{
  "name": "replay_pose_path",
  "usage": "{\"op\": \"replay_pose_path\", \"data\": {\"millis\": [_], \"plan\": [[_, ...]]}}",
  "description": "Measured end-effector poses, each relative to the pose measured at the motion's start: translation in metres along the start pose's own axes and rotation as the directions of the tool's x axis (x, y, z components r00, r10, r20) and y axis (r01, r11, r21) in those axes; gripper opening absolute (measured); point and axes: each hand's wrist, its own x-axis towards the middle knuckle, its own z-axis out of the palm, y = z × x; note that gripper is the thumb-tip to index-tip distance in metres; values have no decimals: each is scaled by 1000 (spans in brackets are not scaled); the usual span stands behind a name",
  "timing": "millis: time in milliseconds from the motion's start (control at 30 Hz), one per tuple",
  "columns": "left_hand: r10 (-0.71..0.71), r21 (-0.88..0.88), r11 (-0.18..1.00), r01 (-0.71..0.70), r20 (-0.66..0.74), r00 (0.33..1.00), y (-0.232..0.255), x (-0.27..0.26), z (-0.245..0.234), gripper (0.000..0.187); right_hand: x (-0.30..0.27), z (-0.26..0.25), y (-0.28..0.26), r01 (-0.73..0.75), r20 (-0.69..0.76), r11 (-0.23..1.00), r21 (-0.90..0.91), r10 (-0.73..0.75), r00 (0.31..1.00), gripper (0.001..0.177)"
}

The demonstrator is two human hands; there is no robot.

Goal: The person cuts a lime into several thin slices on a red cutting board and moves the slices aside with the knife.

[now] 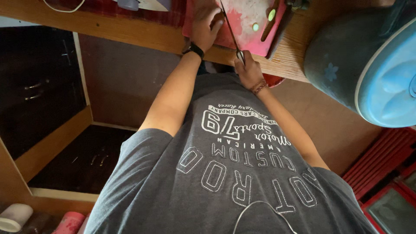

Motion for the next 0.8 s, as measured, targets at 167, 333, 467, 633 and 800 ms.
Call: {"op": "replay_pose_path", "data": {"millis": [167, 333, 467, 633, 800], "plan": [[5, 8, 1000, -5, 2, 1000, 10, 5, -7, 34, 0, 0, 2, 18, -10, 999, 39, -18, 1000, 25], [-93, 40, 995, 92, 24, 995, 9, 4, -3, 37, -1, 1, 5, -6, 0, 1000, -2, 6, 1000, 26], [-51, 64, 997, 53, -25, 998, 15, 6, -6, 36, 0, 1, 6, -17, 23, 1000, 14, 16, 1000, 25], [-72, -25, 997, 72, 1, 997, 24, 9, -13, 29, 0, 3, 9, 7, -9, 1000, -20, -7, 1000, 27], [-55, -9, 998, 55, -35, 998, 21, 8, -8, 29, -3, 2, 9, 2, -1, 998, -58, -2, 1000, 29]]}}
